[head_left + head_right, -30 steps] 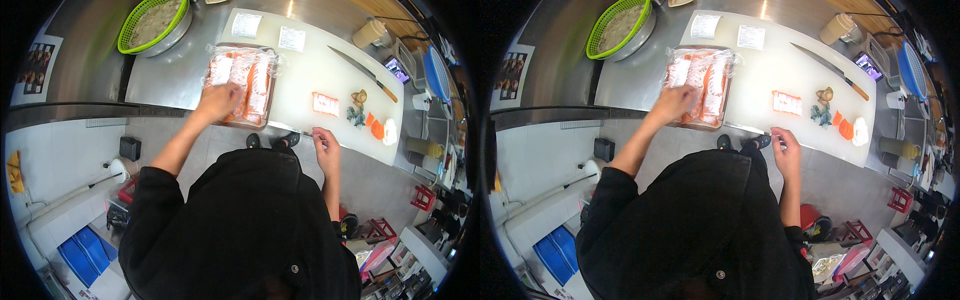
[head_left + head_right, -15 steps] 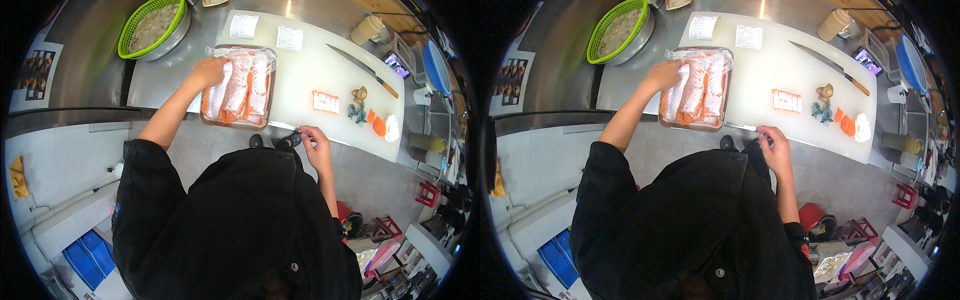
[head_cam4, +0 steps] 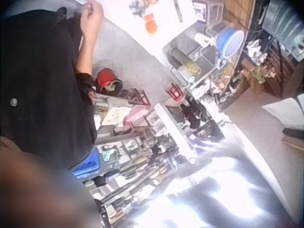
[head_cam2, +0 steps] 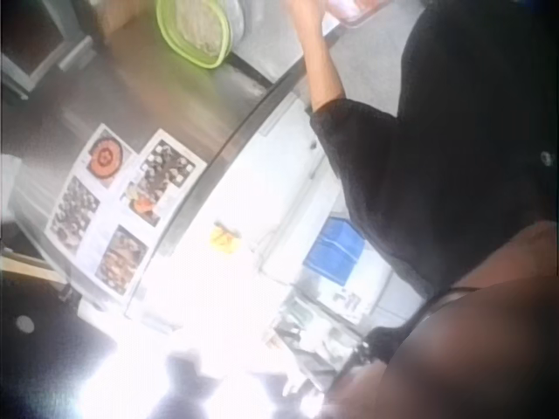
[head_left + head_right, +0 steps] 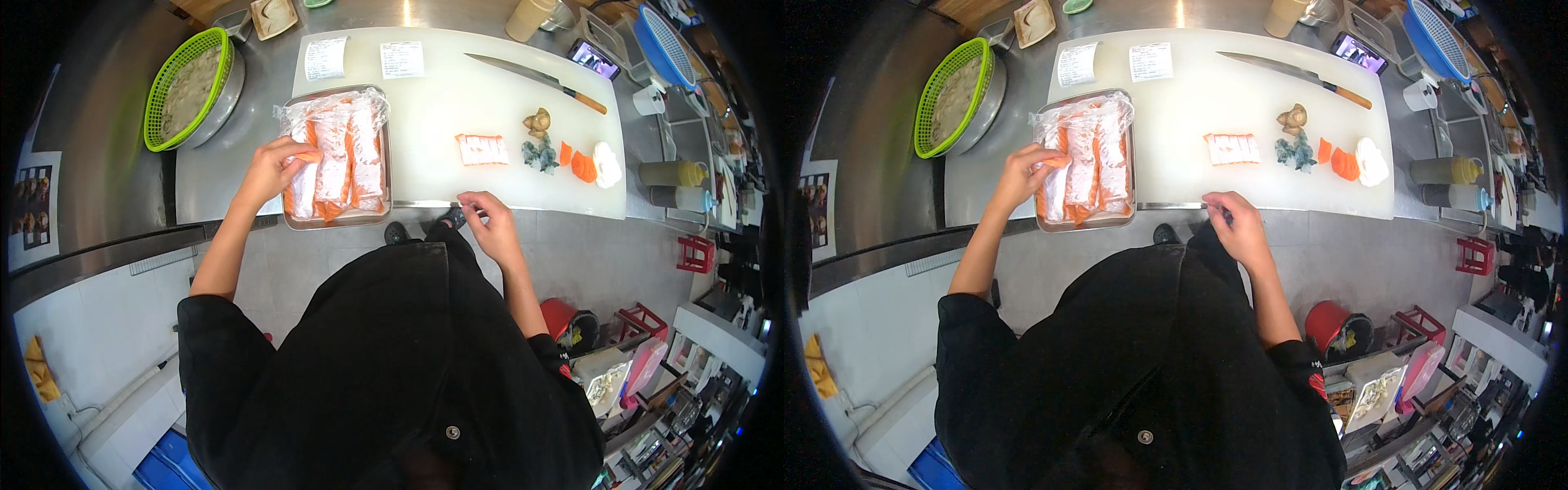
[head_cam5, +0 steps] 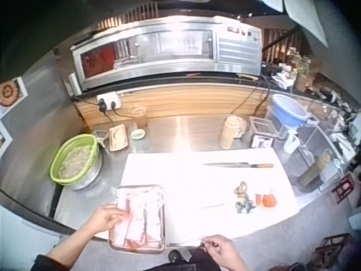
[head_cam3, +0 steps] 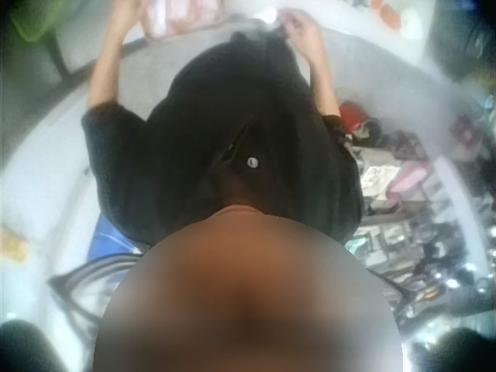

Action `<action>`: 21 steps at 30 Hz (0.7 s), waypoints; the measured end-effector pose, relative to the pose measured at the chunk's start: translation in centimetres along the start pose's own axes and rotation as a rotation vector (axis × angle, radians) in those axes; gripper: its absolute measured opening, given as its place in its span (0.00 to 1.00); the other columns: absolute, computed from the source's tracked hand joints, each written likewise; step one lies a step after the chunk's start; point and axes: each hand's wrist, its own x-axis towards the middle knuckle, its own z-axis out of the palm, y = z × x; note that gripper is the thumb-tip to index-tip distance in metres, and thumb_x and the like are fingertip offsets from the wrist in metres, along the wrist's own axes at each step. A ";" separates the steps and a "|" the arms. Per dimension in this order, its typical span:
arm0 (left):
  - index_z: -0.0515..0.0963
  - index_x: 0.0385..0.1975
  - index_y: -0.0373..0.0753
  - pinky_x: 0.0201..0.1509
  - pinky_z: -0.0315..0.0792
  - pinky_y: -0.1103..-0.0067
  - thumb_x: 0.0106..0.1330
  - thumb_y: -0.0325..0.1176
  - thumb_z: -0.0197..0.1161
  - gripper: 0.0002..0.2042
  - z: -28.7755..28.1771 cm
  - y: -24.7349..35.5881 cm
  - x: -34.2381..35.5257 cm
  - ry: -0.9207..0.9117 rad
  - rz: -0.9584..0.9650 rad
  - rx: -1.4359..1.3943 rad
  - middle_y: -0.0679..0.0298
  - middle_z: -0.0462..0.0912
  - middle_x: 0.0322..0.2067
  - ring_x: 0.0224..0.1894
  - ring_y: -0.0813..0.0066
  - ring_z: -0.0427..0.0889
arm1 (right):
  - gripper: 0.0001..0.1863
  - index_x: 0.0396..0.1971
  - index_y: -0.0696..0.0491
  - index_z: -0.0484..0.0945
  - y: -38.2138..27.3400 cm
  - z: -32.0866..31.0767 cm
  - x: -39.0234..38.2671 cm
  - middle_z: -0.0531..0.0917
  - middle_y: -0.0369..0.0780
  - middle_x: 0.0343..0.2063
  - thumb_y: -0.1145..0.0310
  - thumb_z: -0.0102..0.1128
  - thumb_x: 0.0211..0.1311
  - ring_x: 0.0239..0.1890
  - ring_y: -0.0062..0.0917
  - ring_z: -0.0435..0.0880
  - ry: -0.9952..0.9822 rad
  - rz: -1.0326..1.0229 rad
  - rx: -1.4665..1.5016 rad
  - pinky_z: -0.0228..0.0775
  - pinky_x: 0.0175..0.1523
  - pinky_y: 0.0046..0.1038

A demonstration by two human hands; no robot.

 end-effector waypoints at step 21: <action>0.81 0.50 0.35 0.47 0.74 0.83 0.75 0.38 0.62 0.13 2.6 -0.9 -1.7 0.007 -0.481 -0.576 0.72 0.85 0.37 0.41 0.86 0.79 | 0.10 0.46 0.56 0.84 0.5 -0.3 -0.3 0.87 0.40 0.41 0.76 0.60 0.68 0.43 0.24 0.87 0.001 0.037 0.013 0.79 0.46 0.26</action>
